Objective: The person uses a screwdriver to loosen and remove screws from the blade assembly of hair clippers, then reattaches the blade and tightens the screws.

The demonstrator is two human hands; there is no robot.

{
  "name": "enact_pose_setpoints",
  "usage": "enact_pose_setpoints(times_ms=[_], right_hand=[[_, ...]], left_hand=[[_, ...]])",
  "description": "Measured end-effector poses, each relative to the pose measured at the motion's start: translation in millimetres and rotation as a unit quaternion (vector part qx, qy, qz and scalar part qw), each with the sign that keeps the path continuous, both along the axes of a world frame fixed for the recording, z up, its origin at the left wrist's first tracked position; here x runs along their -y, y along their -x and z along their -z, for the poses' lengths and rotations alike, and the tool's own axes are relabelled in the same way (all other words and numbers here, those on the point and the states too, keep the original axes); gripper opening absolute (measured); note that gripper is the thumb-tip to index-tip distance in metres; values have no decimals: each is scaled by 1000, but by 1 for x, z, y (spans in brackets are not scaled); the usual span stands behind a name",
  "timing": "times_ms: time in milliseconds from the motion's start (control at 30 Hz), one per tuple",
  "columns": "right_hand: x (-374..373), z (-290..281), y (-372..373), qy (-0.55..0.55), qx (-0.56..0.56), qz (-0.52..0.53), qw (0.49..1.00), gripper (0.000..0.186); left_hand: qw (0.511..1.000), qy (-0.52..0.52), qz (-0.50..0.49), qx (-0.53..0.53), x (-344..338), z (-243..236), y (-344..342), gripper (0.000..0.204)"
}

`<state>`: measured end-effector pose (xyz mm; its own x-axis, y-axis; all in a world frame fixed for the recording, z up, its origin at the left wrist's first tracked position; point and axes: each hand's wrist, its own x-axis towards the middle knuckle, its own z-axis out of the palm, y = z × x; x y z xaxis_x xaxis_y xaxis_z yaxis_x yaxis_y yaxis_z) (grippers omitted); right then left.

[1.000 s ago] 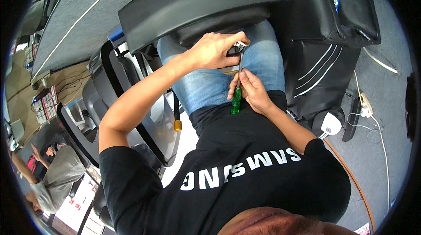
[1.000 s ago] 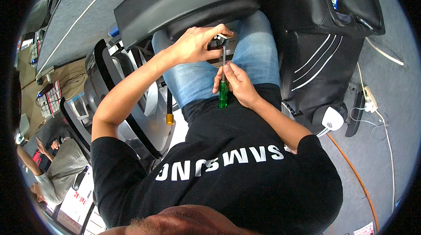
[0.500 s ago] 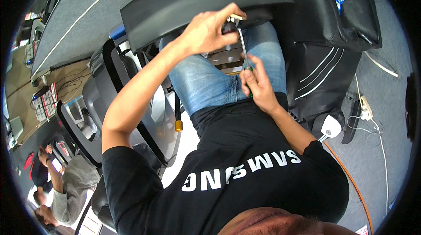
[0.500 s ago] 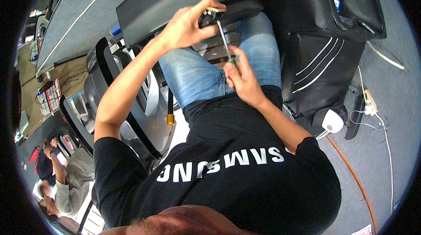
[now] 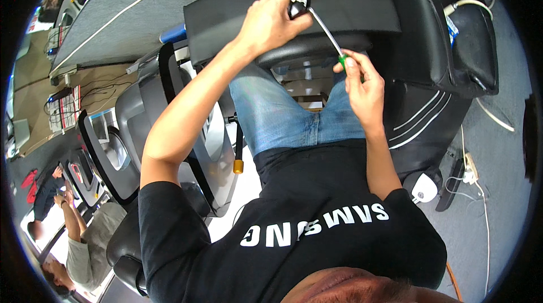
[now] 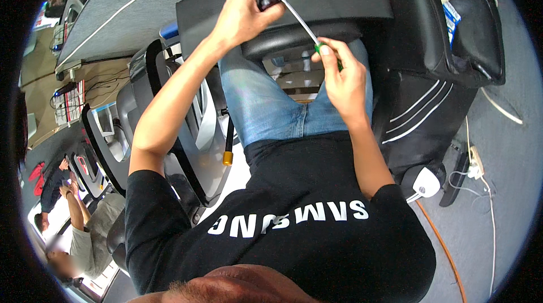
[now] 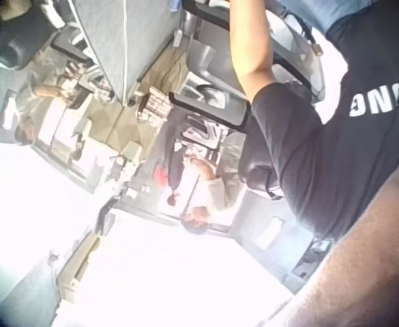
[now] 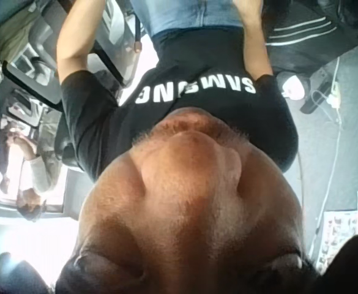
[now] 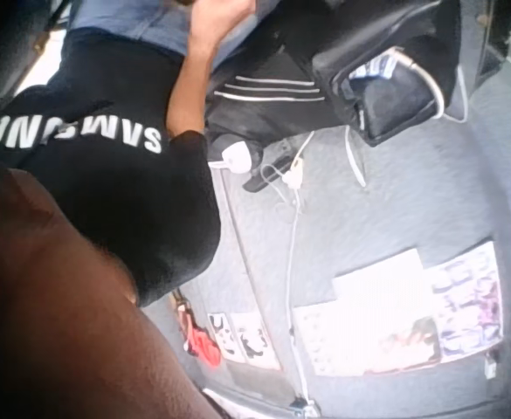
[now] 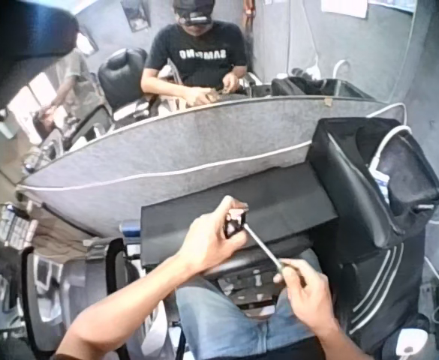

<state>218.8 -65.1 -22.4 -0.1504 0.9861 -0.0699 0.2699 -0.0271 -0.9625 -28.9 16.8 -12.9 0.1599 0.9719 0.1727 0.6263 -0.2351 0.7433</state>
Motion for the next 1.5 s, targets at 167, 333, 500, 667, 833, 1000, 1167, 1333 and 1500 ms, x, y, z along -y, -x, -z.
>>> enact_pose_setpoints(times_ms=[167, 333, 500, 667, 833, 1000, 1167, 1333, 1500], right_hand=[[3, -11, 2, 179, -198, 25, 963, 25], [3, 5, -5, -31, -2, 9, 999, 21], [-3, -4, -12, 101, -78, -2, 992, 25], [0, 7, -10, 36, -71, -9, 997, 37], [0, 12, -6, -93, 40, 5, 995, 24], [0, 0, -10, 147, -93, -32, 984, 36], [3, 8, -8, 42, -32, -17, 998, 31], [3, 11, -9, -23, 26, -59, 998, 30], [2, 9, -15, 188, -105, -110, 970, 46]], left_hand=[[1000, 6, 2, -26, 2, 1, -2, 44], [1000, -2, -4, -23, 3, 2, -3, 43], [1000, 11, -7, -3, 3, 2, -4, 43], [999, 47, -11, 4, 5, -1, -8, 44], [998, 67, -17, 13, 4, 1, -6, 46], [998, 66, -1, 21, 6, 1, -7, 45], [997, 72, 14, 12, 6, 1, -8, 45], [997, 75, 13, 7, 7, 0, -8, 45], [998, 57, 23, -11, 7, 1, -8, 46]])
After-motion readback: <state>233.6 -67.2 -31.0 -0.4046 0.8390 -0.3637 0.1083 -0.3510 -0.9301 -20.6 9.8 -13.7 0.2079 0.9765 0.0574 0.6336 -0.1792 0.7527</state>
